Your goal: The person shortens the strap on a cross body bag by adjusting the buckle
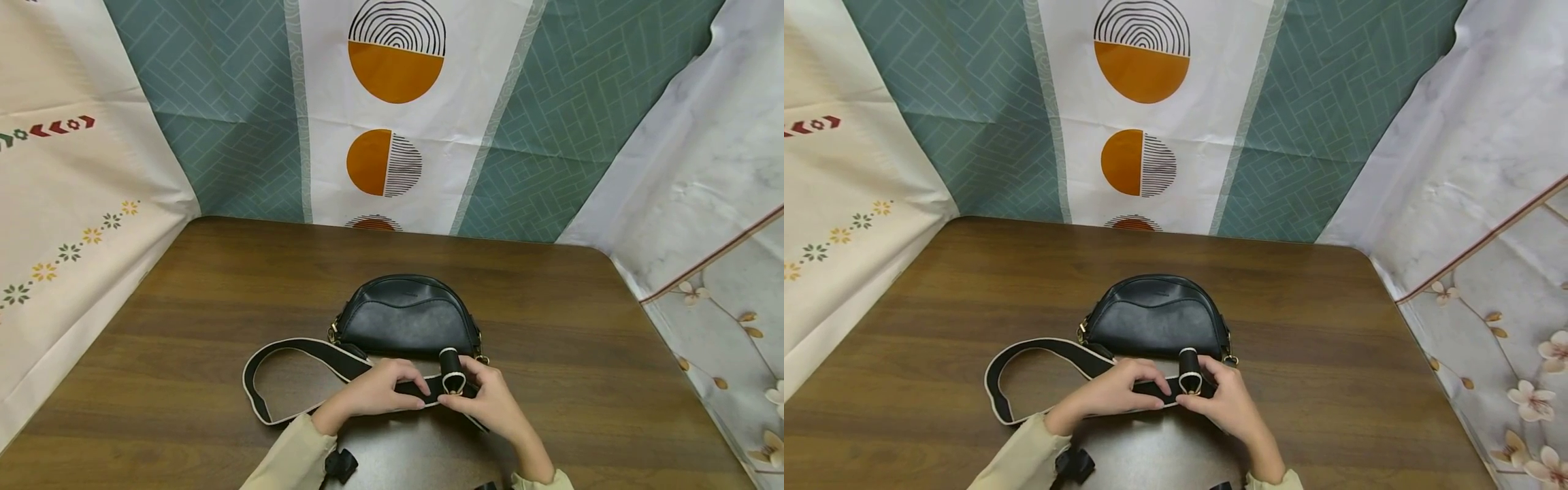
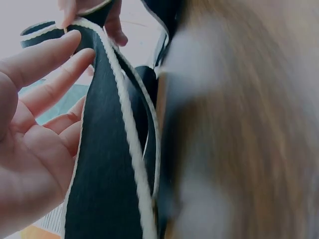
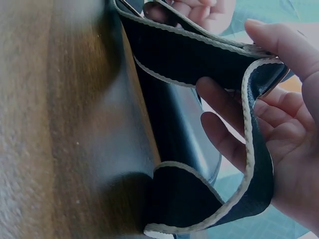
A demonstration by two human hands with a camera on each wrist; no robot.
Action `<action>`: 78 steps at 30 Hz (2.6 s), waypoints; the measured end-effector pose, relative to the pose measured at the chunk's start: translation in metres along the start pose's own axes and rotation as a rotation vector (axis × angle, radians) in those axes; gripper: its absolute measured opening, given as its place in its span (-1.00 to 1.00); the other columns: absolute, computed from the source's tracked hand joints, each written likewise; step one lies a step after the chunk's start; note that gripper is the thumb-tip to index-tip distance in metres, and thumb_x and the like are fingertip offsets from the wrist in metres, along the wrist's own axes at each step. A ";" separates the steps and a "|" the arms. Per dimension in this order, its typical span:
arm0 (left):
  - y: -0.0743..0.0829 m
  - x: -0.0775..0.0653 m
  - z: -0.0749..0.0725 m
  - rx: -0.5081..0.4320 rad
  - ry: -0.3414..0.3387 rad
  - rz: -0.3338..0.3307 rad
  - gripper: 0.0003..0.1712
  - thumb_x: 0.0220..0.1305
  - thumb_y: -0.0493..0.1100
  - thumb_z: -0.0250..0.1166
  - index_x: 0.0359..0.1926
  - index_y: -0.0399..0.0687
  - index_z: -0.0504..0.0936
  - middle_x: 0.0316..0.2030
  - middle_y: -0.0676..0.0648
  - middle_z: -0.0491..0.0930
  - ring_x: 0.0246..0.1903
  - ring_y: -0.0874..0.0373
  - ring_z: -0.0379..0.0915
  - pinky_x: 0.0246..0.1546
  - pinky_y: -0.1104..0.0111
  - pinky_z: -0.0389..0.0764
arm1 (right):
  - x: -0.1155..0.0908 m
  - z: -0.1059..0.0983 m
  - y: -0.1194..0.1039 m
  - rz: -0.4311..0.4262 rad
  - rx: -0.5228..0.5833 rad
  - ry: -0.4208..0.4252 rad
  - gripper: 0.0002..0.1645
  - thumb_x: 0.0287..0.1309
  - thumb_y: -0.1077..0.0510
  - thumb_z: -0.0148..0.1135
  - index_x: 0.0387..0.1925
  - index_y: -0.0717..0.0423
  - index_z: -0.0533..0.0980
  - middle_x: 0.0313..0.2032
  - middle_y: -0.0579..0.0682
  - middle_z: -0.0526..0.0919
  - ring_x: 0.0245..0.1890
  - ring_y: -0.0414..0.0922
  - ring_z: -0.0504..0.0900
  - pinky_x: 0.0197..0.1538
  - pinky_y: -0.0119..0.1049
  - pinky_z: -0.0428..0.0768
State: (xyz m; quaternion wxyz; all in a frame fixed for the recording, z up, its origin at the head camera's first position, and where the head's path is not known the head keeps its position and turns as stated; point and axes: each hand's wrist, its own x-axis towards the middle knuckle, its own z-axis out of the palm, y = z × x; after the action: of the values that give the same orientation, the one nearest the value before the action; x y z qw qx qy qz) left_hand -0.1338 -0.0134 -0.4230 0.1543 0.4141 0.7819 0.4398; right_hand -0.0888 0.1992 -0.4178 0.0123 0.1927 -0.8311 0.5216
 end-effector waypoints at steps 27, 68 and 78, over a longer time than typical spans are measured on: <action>-0.001 -0.010 -0.014 -0.101 0.113 -0.051 -0.94 -0.01 -0.38 0.30 -0.52 -0.18 0.65 -0.53 0.05 0.60 -0.45 0.39 0.41 -0.35 0.48 0.44 | 0.000 -0.002 -0.025 -0.086 -0.033 0.010 -0.56 -0.36 0.47 0.38 -0.28 0.38 0.46 -0.42 0.11 0.59 -0.47 -0.31 0.51 -0.45 -0.37 0.50; -0.019 -0.051 -0.058 -0.049 0.101 -0.080 -0.94 0.05 -0.34 0.26 -0.49 -0.15 0.64 -0.48 0.07 0.59 -0.39 0.33 0.44 -0.29 0.43 0.46 | -0.010 -0.010 0.008 -0.090 -0.046 0.043 -0.47 -0.29 0.27 0.45 -0.15 0.19 0.48 -0.27 0.00 0.60 -0.31 -0.23 0.55 -0.20 -0.42 0.48; -0.020 -0.049 -0.053 0.012 0.137 -0.122 -0.94 0.02 -0.36 0.28 -0.44 -0.15 0.63 -0.43 0.01 0.60 -0.35 0.26 0.45 -0.28 0.40 0.44 | -0.006 -0.006 0.005 -0.077 -0.011 0.062 -0.41 -0.31 0.26 0.47 -0.10 0.24 0.48 -0.24 0.05 0.60 -0.27 -0.23 0.56 -0.24 -0.42 0.50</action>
State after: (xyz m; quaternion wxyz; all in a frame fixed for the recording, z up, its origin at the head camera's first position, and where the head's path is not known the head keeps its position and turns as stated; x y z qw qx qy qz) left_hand -0.1460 -0.0865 -0.4151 0.1244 0.3354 0.8170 0.4522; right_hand -0.0859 0.2080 -0.4206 0.0594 0.2084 -0.8252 0.5217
